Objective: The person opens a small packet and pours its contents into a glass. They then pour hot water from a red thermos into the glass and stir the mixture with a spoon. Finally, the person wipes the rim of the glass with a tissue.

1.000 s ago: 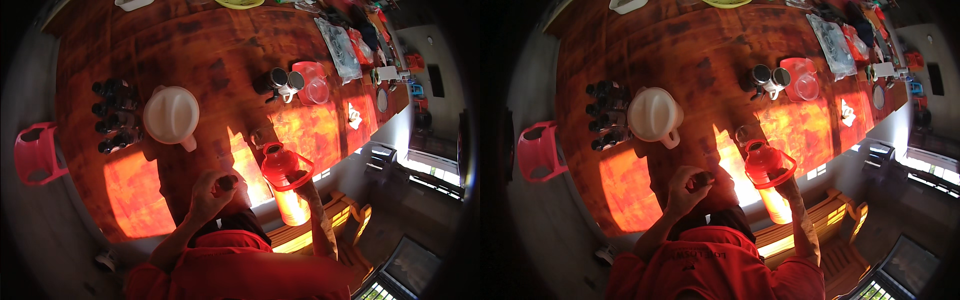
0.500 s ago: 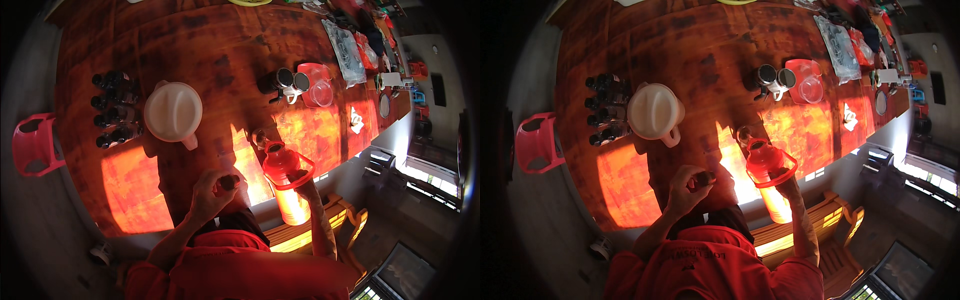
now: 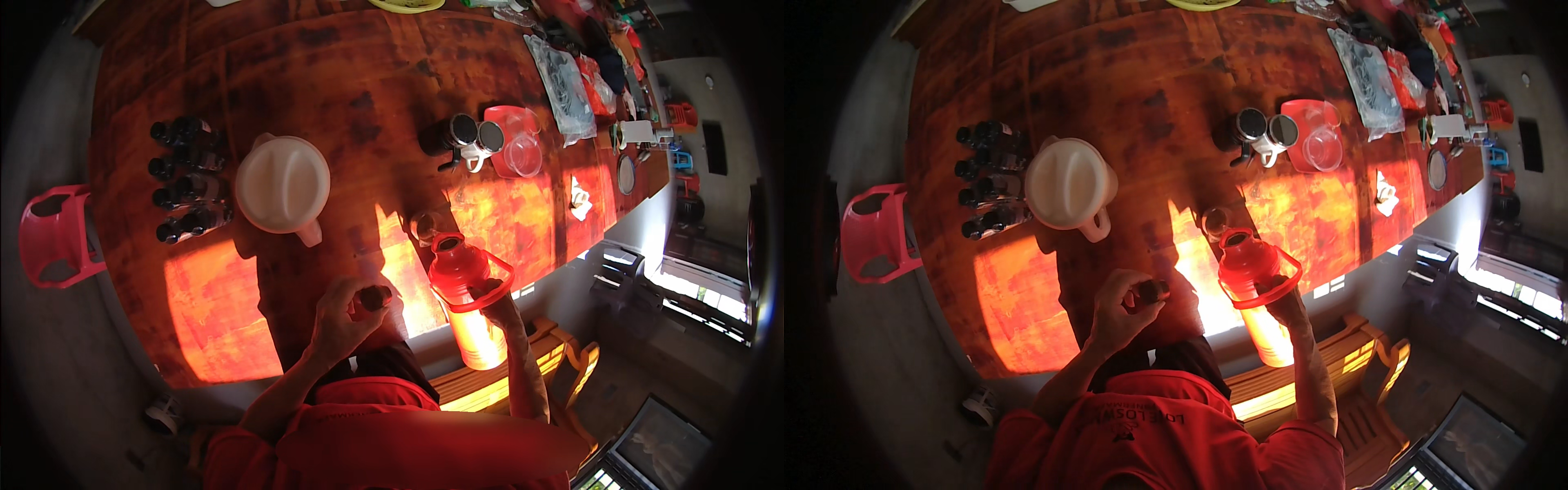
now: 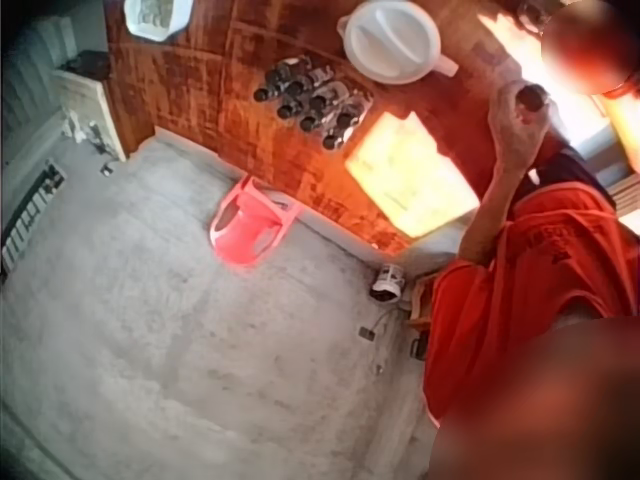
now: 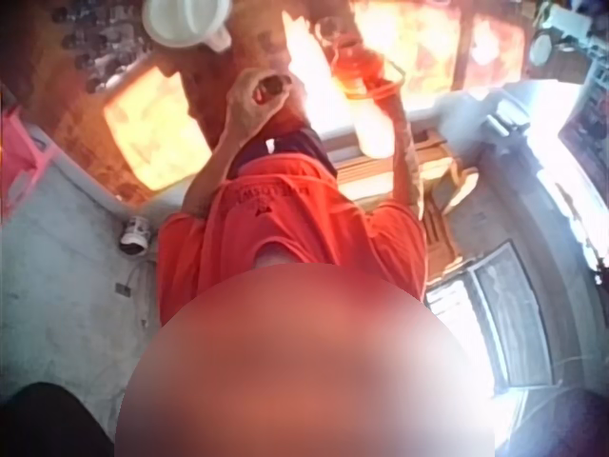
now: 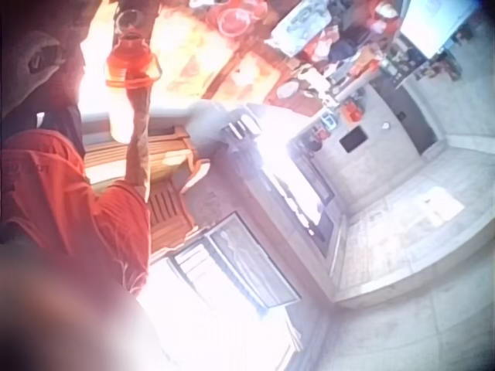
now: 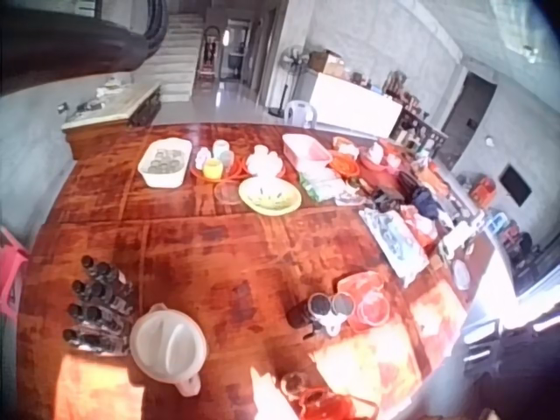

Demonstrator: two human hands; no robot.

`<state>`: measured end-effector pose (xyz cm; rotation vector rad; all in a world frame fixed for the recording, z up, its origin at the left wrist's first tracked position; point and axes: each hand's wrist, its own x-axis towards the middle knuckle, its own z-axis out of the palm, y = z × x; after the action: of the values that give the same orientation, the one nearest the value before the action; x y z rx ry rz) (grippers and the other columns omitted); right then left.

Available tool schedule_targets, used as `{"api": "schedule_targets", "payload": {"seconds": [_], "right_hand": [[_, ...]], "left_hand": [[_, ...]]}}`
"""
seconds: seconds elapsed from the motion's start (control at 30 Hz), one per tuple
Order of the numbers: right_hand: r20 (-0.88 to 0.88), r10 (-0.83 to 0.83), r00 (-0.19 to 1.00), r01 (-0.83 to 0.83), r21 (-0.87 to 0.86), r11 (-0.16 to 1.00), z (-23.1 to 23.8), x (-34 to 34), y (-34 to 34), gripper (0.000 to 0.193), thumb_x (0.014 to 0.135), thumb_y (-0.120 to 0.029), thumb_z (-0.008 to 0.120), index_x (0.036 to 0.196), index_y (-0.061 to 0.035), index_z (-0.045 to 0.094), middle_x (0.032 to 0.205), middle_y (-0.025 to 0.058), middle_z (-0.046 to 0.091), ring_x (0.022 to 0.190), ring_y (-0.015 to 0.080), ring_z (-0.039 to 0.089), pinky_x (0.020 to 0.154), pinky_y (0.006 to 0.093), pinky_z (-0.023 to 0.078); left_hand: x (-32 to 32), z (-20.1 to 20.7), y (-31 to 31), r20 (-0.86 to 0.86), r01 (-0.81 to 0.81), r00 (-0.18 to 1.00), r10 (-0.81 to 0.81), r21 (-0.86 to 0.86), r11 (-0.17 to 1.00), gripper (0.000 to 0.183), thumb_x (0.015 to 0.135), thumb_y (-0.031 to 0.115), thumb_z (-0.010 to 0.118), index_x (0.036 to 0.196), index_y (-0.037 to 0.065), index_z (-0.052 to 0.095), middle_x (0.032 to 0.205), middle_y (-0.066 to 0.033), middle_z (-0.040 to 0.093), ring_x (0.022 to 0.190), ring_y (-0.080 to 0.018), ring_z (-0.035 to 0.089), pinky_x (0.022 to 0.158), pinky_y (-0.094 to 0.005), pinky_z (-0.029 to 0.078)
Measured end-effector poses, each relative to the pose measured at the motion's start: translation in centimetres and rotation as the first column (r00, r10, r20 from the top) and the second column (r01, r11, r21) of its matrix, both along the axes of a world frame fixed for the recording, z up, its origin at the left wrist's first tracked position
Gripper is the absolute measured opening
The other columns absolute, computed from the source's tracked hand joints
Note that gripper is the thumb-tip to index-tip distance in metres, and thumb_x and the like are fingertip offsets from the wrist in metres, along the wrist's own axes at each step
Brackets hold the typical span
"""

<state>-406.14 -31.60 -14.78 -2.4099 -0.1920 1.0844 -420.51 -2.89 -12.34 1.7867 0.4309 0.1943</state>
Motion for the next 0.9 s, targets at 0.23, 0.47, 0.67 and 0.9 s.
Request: {"api": "schedule_targets", "payload": {"seconds": [0.23,0.47,0.67,0.9], "right_hand": [[-0.059,0.004,0.998,-0.005,-0.007,1.000,0.2,0.4,0.6,0.024,0.086,-0.024,0.058,0.099,-0.0037,0.060,0.081,0.0172,0.063,0.082,0.0295,0.063,0.071,0.0409,0.047],[-0.061,0.016,0.998,-0.017,-0.028,0.999,1.2,0.1,1.4,0.026,0.087,-0.025,0.058,0.104,-0.0053,0.060,0.086,0.0178,0.064,0.088,0.0330,0.062,0.074,0.0422,0.047],[-0.007,-0.004,1.000,0.004,0.056,0.998,0.3,-0.6,0.0,0.024,0.086,-0.026,0.060,0.092,-0.0031,0.061,0.073,0.0126,0.060,0.071,0.0226,0.059,0.062,0.0367,0.044],[0.219,-0.105,0.970,0.035,0.302,0.953,3.7,-3.3,0.0,0.017,0.083,-0.017,0.064,0.087,-0.0007,0.066,0.068,0.0114,0.060,0.061,0.0137,0.056,0.051,0.0329,0.043]], "left_hand": [[-0.5,0.1,0.2,0.012,-0.021,1.000,0.021,0.006,1.000,0.030,0.067,0.007,0.077,0.092,0.007,0.060,0.082,-0.0027,0.057,0.066,-0.0110,0.053,0.053,-0.0244,0.040],[-1.1,0.4,0.4,0.030,-0.032,0.999,0.032,0.002,0.999,0.031,0.067,0.007,0.077,0.092,0.008,0.060,0.082,-0.0024,0.057,0.066,-0.0106,0.054,0.053,-0.0241,0.040],[-1.8,0.9,0.6,0.005,-0.018,1.000,0.018,-0.020,1.000,0.033,0.067,0.009,0.076,0.096,0.007,0.061,0.087,-0.0067,0.059,0.070,-0.0180,0.057,0.058,-0.0286,0.047],[-2.7,1.2,0.4,0.035,-0.038,0.999,0.039,-0.020,0.999,0.033,0.066,0.008,0.078,0.094,0.008,0.060,0.084,-0.0018,0.057,0.067,-0.0096,0.055,0.053,-0.0233,0.041]]}}
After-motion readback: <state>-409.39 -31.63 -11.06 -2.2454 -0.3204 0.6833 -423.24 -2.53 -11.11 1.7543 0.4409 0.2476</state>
